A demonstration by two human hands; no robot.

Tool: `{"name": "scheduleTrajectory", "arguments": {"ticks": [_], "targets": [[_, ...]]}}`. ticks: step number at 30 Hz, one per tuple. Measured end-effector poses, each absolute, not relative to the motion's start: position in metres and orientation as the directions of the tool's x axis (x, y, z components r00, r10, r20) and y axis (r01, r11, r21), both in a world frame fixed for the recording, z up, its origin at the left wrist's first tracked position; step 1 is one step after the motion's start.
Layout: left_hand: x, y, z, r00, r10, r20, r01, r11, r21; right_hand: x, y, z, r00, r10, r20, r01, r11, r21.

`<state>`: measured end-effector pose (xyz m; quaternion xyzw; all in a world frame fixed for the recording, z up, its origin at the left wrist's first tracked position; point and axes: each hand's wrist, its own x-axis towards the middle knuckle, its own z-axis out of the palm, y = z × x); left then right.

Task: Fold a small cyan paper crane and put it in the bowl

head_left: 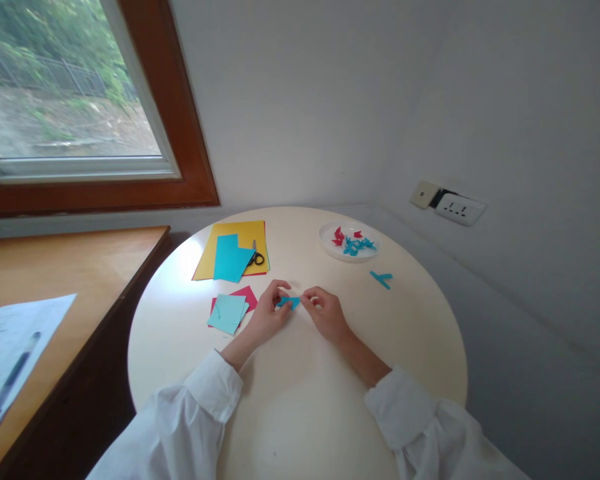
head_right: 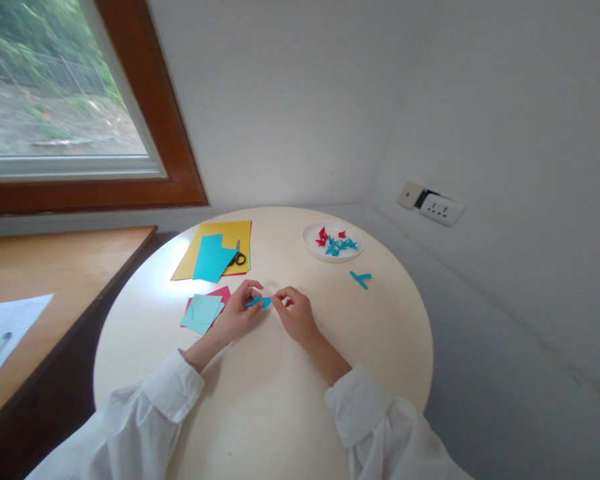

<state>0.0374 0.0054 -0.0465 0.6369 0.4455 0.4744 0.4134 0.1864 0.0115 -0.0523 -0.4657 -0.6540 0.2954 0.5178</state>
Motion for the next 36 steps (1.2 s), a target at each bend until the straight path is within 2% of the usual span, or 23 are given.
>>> {"name": "scheduleTrajectory", "arguments": {"ticks": [8,36], "targets": [[0.0371,0.0076,-0.0475,0.192,0.952,0.239,0.137,-0.267,0.954,0.1862,0.0092,-0.0488,-0.038,0.908,0.417,0.323,0.406,-0.855],[0.0375,0.0081,-0.0479,0.161,0.958,0.239,0.143,-0.262,0.954,0.1846,0.009,-0.0492,0.002,0.911,0.412,0.285,0.395,-0.874]]}}
